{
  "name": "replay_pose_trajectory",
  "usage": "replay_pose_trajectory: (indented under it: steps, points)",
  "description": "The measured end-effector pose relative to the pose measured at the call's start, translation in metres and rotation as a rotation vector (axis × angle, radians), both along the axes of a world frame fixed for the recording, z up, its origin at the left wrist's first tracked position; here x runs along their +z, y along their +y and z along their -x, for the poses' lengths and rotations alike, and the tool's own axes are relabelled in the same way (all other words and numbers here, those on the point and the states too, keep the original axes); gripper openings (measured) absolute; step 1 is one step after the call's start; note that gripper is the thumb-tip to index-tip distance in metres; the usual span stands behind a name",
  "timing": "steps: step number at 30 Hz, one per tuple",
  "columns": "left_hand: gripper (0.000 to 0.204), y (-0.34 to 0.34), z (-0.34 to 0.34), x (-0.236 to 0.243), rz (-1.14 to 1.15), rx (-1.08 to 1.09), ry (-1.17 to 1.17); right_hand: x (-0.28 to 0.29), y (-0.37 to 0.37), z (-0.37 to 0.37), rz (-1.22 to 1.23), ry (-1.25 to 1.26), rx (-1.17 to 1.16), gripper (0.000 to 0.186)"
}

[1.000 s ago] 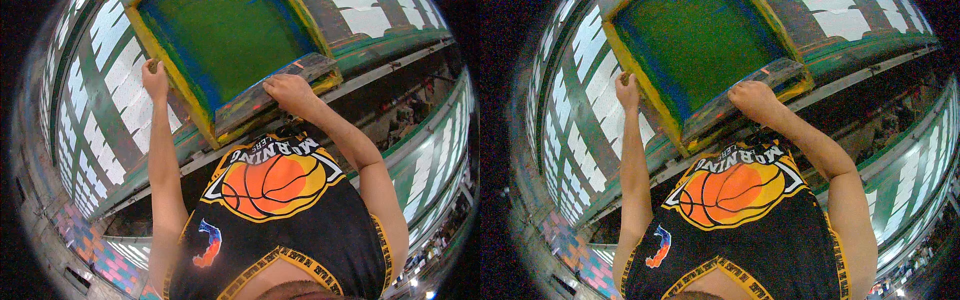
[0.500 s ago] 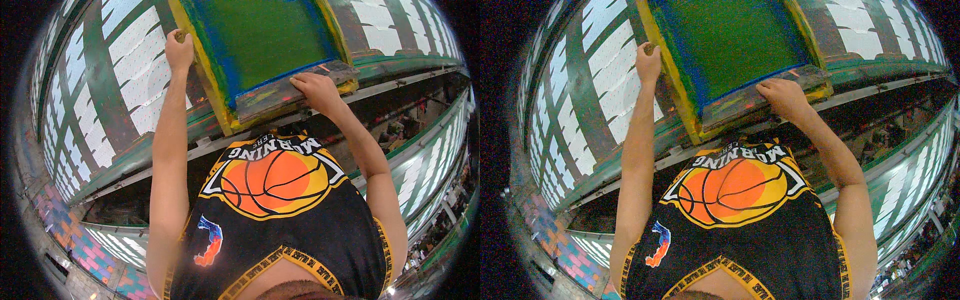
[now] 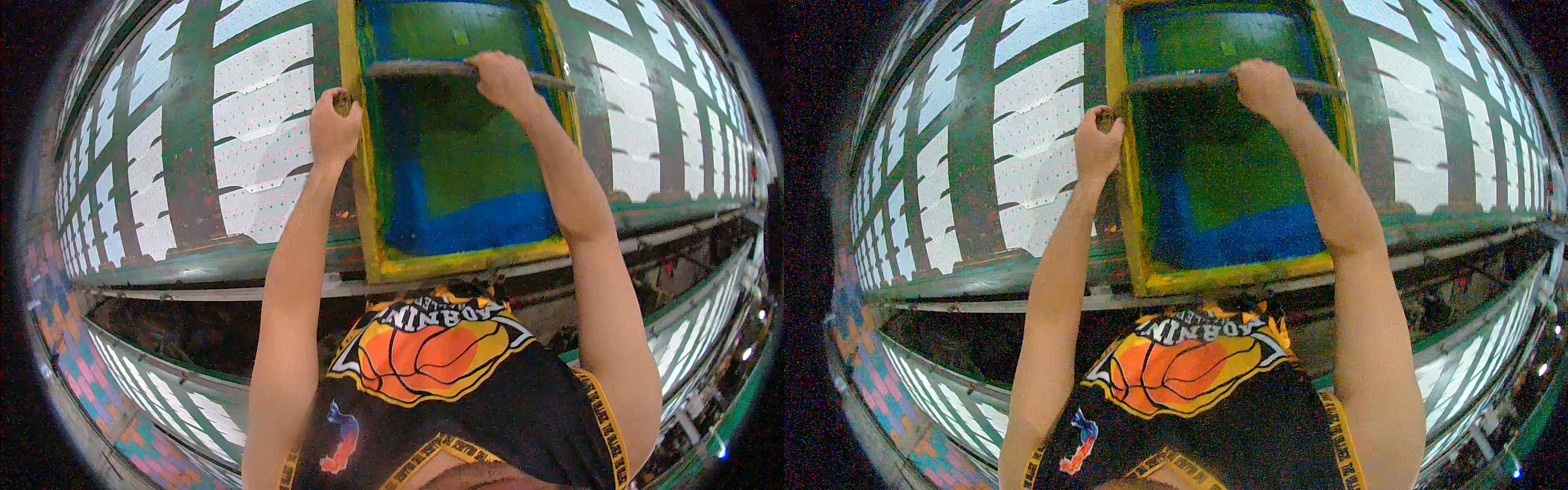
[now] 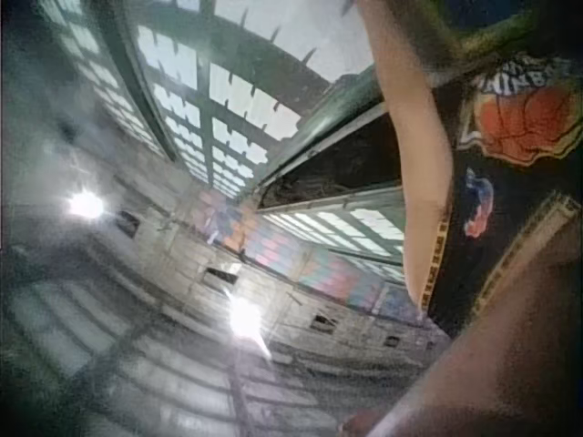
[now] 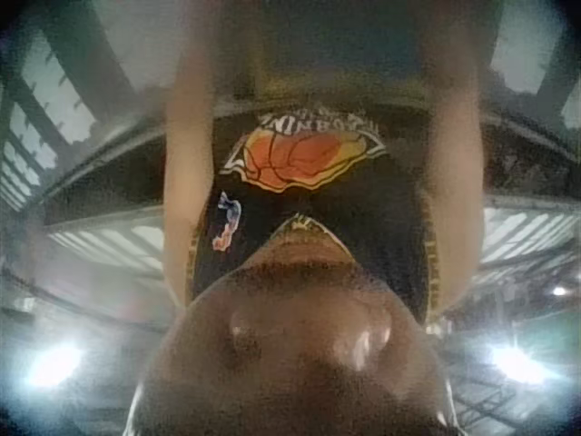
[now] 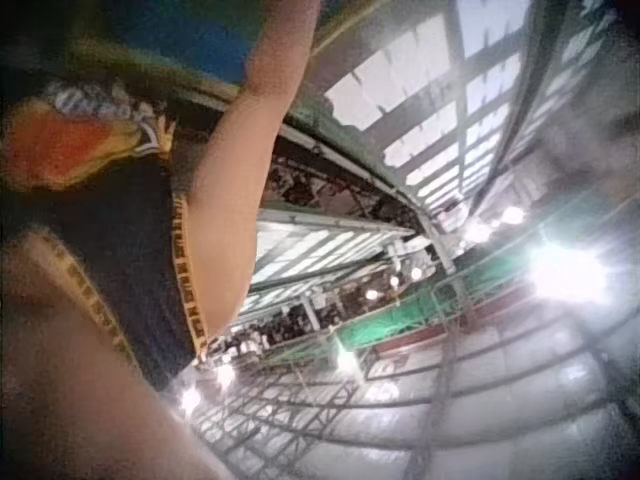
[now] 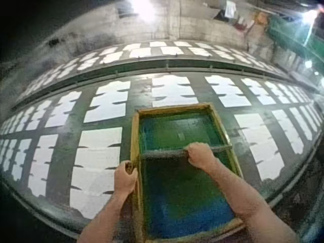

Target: The person uses a squeegee to spread green ink across a screen-printing frame, repeatedly pulling the ink from one side to the other to coat the mesh evenly. The person adjusts the frame position occasionally to reach different areas.

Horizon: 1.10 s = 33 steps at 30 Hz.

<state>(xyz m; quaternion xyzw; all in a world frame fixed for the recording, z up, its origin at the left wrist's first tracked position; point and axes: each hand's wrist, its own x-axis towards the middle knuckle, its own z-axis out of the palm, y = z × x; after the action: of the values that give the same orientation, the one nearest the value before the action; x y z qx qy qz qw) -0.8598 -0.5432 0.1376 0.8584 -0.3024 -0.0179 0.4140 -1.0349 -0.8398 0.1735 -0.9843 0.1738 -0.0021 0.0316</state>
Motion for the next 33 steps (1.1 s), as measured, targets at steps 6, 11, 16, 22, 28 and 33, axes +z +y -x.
replay_pose_trajectory:
  steps: [6,11,16,22,28,33]
  points:
    - [0.030,-0.001,0.006,0.009,-0.098,0.061,0.037,-0.008,-0.115,-0.131,0.070,-0.142,0.012,0.020]
    - [0.029,0.004,0.007,0.015,-0.146,0.063,0.016,0.036,-0.158,-0.170,-0.103,0.210,0.063,0.031]
    - [0.030,0.005,0.005,0.014,-0.161,0.064,-0.004,0.034,-0.168,-0.194,-0.050,0.221,0.083,0.033]
    - [0.031,0.006,0.005,0.012,-0.136,0.070,0.011,0.015,-0.158,-0.179,-0.019,0.269,0.162,0.032]
    - [0.034,0.009,0.001,0.006,-0.122,0.047,0.028,0.016,-0.055,-0.054,-0.103,0.071,0.130,0.019]
    - [0.035,0.006,-0.003,-0.005,-0.045,0.008,0.015,0.024,0.061,0.075,-0.186,0.036,0.116,0.010]
